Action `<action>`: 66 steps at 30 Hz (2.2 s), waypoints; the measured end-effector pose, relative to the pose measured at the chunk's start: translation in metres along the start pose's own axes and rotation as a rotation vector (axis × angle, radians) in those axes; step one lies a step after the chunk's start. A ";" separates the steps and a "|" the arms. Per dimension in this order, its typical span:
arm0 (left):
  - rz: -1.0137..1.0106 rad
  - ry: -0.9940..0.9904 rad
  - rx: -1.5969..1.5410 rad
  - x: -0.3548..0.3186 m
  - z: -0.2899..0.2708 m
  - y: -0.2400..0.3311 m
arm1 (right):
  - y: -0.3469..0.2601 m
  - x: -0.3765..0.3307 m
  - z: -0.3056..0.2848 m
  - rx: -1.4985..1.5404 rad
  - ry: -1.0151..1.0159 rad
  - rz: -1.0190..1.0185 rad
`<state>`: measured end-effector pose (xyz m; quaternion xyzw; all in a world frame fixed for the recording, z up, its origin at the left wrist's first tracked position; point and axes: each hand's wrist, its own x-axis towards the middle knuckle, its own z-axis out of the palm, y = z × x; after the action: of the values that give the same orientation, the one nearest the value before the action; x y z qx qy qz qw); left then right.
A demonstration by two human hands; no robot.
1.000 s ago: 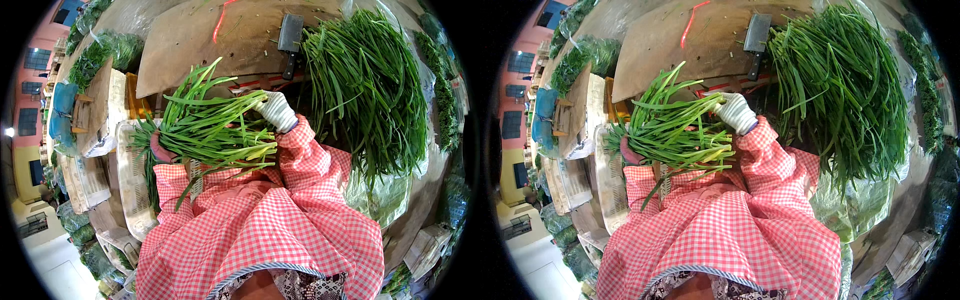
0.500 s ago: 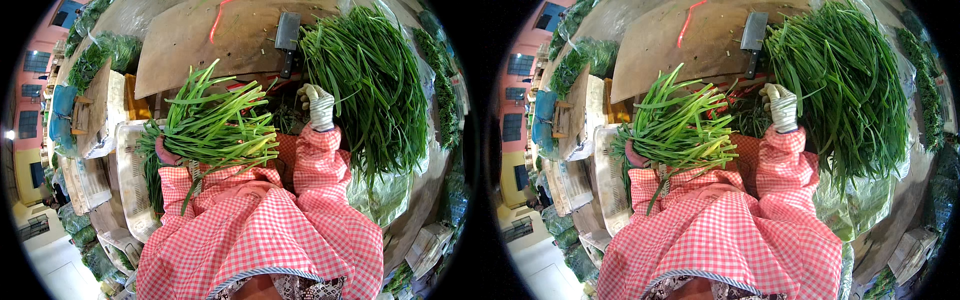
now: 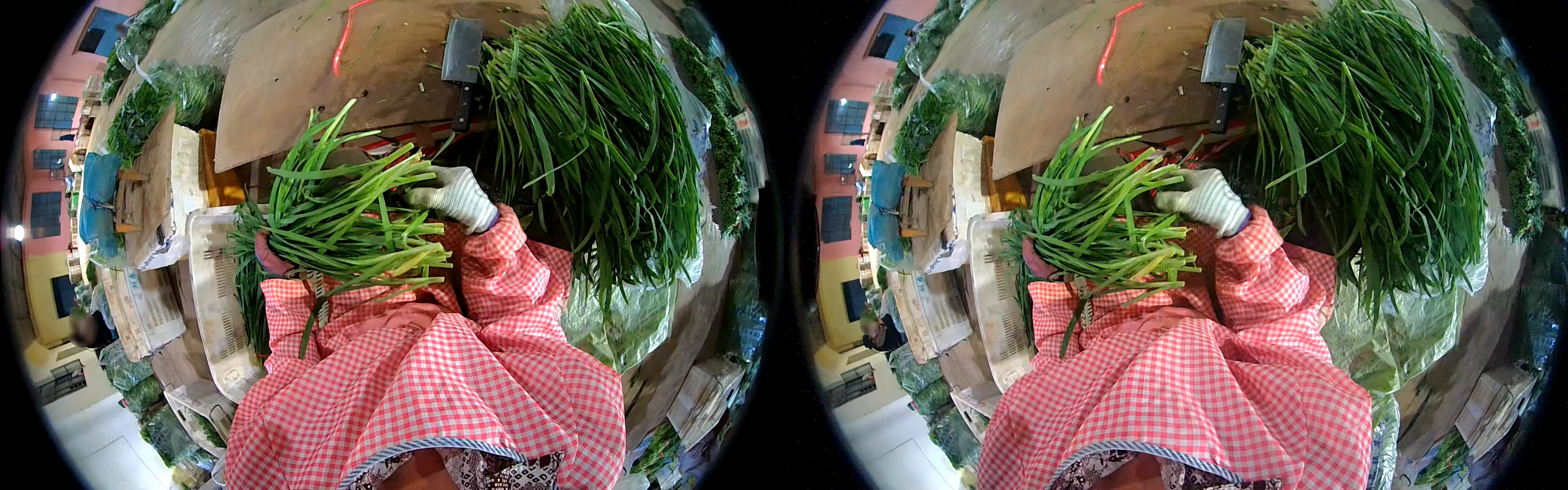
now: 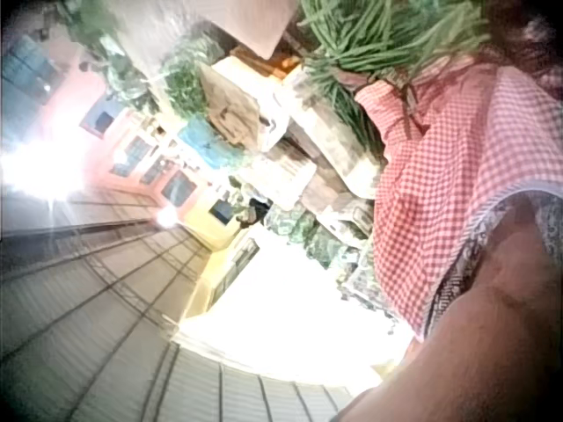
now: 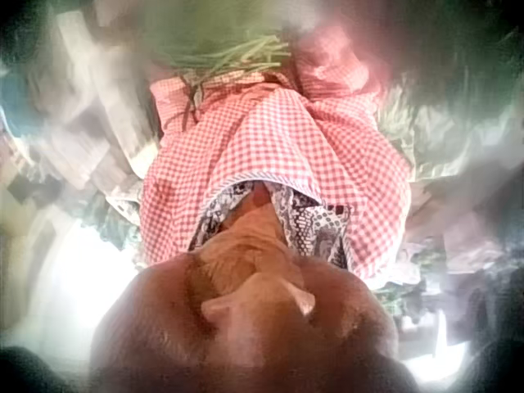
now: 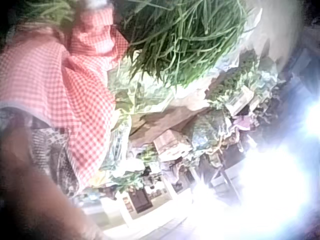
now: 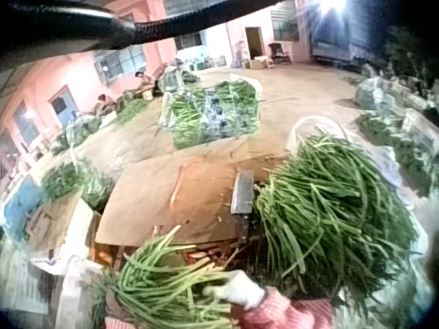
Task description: The person gathers green onions, aligns them into bunches, and secures each with a red rubber band. The person places the finished bundles into a white plastic basket.
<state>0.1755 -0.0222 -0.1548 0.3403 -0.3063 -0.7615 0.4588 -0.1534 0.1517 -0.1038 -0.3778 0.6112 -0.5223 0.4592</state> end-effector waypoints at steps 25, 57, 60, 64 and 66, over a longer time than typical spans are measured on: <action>-0.073 0.035 -0.058 0.005 -0.017 0.000 | -0.003 -0.002 -0.043 0.329 0.599 0.094; -0.062 0.088 -0.029 -0.005 0.029 0.003 | 0.001 0.034 0.005 -0.295 0.060 -0.042; -0.118 0.102 -0.012 -0.007 0.032 0.007 | 0.001 0.038 0.007 -0.301 0.078 -0.284; -0.165 0.019 -0.052 -0.006 0.028 0.013 | 0.006 0.033 0.013 -0.152 0.193 -0.374; -0.167 -0.023 -0.068 -0.006 0.026 0.016 | 0.014 0.031 0.014 -0.459 0.296 -0.488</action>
<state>0.1639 -0.0190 -0.1260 0.3403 -0.2559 -0.8110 0.4013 -0.1492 0.1212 -0.1227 -0.5263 0.6640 -0.5147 0.1310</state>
